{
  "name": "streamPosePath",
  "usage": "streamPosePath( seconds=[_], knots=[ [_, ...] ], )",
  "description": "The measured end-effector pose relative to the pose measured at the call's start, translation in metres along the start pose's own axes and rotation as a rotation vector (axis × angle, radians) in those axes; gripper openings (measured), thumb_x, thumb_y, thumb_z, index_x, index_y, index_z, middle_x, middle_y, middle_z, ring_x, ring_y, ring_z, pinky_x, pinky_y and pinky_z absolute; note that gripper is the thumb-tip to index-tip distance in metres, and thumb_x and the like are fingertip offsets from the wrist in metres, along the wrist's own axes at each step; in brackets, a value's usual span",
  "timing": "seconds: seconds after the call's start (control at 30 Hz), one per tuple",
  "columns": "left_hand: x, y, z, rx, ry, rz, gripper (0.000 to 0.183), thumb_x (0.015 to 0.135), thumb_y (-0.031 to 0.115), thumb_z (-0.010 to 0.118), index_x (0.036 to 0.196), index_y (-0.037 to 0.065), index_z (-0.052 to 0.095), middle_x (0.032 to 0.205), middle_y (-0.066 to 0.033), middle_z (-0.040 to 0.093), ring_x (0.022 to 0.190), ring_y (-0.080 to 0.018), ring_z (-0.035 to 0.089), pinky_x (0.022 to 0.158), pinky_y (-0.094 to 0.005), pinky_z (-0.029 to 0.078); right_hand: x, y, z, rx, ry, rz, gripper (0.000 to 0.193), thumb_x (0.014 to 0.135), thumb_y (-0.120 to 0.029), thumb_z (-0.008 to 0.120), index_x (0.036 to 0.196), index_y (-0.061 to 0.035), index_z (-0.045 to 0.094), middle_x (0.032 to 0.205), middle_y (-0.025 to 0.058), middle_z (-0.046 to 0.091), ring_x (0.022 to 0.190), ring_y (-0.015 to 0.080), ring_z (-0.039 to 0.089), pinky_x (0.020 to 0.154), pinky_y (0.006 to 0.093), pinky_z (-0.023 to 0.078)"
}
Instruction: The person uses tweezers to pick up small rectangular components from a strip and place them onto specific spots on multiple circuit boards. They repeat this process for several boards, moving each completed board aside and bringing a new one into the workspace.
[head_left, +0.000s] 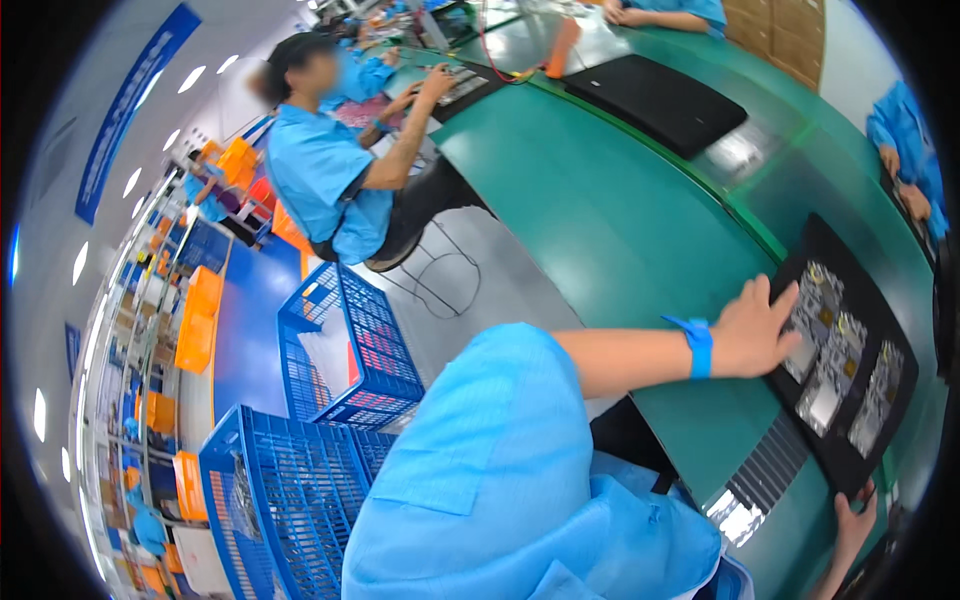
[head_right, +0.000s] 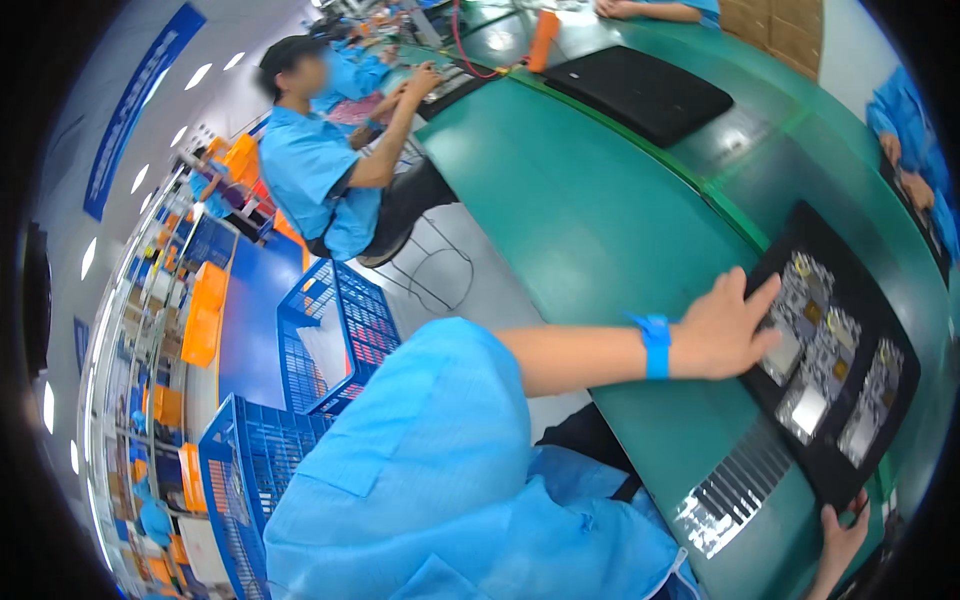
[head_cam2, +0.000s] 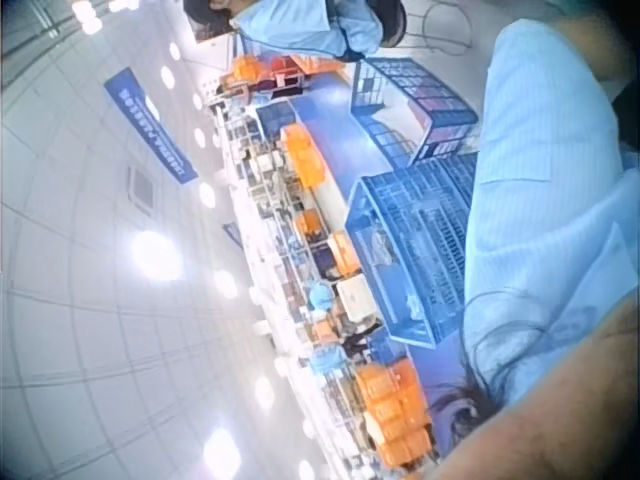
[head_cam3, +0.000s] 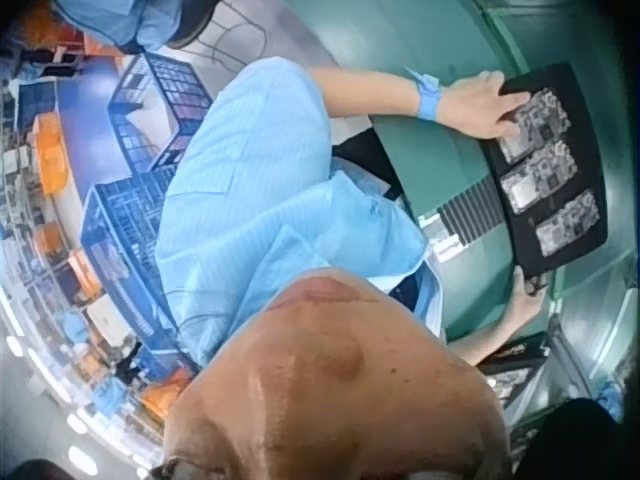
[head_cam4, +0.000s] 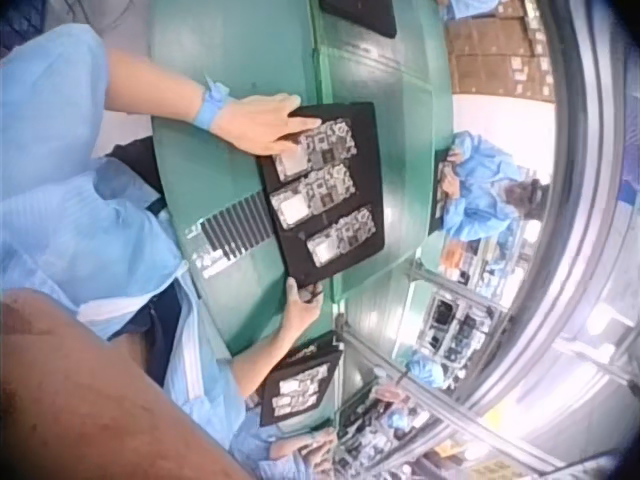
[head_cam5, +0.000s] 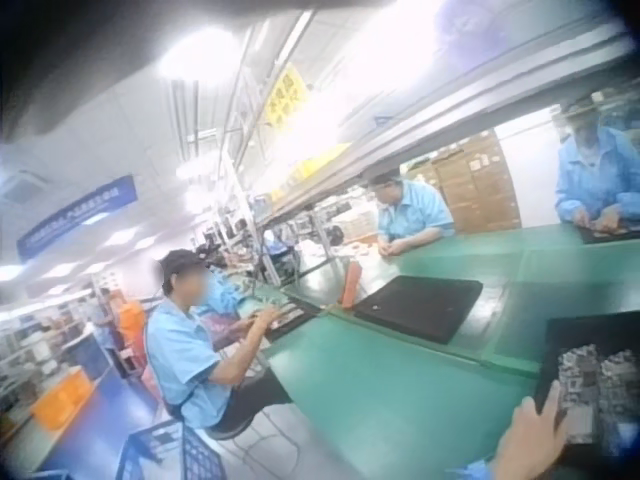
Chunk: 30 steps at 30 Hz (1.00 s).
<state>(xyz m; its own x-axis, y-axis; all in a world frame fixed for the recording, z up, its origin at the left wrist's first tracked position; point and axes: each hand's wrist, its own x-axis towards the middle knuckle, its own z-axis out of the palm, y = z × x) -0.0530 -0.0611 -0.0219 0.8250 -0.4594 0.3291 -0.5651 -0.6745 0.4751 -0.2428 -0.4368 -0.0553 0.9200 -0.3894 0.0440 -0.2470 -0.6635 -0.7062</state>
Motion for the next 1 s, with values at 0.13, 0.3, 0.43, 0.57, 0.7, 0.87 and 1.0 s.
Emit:
streamPosePath(
  seconds=[0.13,0.3,0.43,0.57,0.7,0.87,1.0],
  knots=[
    [0.009,0.001,-0.030,0.119,0.023,0.106,0.061,0.084,0.036,0.055,0.127,-0.005,0.042,0.117,-0.0284,0.050,0.107,-0.0438,0.045,0.088,-0.0511,0.040,-0.031,-0.034,-0.013,-0.084,0.413,-0.116,0.036,0.095,-0.020,0.051,0.122,0.0040,0.053,0.097,0.0078,0.059,0.090,0.0131,0.053,0.080,0.0257,0.043],
    [-0.050,0.001,-0.073,0.298,-0.273,0.268,0.054,0.075,0.013,0.069,0.121,-0.001,0.046,0.125,-0.0252,0.043,0.116,-0.0421,0.042,0.097,-0.0446,0.037,-0.079,-0.102,-0.004,0.637,0.476,0.013,0.045,0.101,-0.032,0.030,0.097,0.0019,0.059,0.064,-0.0003,0.046,0.052,0.0070,0.037,0.050,0.0200,0.029],
    [-0.065,-0.029,-0.082,0.172,-0.369,0.115,0.050,0.071,0.004,0.065,0.118,0.000,0.049,0.118,-0.0226,0.050,0.110,-0.0412,0.047,0.093,-0.0444,0.040,-0.109,-0.090,0.014,1.003,0.026,0.117,0.042,0.100,-0.033,0.031,0.083,-0.0021,0.054,0.064,0.0018,0.050,0.048,0.0072,0.042,0.044,0.0193,0.033],
    [-0.053,-0.052,-0.133,0.605,-0.759,0.026,0.046,0.067,-0.002,0.061,0.112,0.004,0.055,0.108,-0.0153,0.058,0.109,-0.0401,0.050,0.091,-0.0444,0.041,-0.119,-0.116,0.061,0.934,-0.005,0.373,0.018,0.090,-0.019,0.060,0.089,-0.0036,0.050,0.068,0.0024,0.055,0.052,0.0059,0.051,0.044,0.0170,0.038],
    [-0.059,0.001,-0.117,0.550,-0.533,0.513,0.042,0.067,-0.001,0.064,0.109,0.003,0.059,0.106,-0.0148,0.059,0.106,-0.0370,0.053,0.089,-0.0445,0.043,-0.134,-0.130,0.078,0.836,0.051,0.376,0.020,0.086,-0.015,0.065,0.088,-0.0016,0.050,0.071,0.0040,0.058,0.057,0.0059,0.055,0.047,0.0169,0.044],
    [-0.082,0.043,-0.039,-0.147,-0.661,0.879,0.036,0.070,0.009,0.068,0.104,-0.001,0.060,0.109,-0.0149,0.059,0.103,-0.0308,0.056,0.087,-0.0410,0.047,-0.131,-0.134,0.096,0.726,0.068,0.246,0.017,0.087,-0.008,0.062,0.086,-0.0014,0.047,0.068,0.0056,0.059,0.053,0.0071,0.059,0.045,0.0169,0.045],
    [-0.087,0.048,0.001,-0.251,-0.586,1.029,0.034,0.074,0.014,0.067,0.104,-0.002,0.061,0.108,-0.0144,0.060,0.102,-0.0284,0.057,0.088,-0.0388,0.048,-0.131,-0.138,0.097,0.704,0.078,0.308,0.017,0.086,-0.010,0.064,0.083,0.0000,0.050,0.068,0.0050,0.057,0.059,0.0063,0.057,0.047,0.0188,0.047]
  ],
)
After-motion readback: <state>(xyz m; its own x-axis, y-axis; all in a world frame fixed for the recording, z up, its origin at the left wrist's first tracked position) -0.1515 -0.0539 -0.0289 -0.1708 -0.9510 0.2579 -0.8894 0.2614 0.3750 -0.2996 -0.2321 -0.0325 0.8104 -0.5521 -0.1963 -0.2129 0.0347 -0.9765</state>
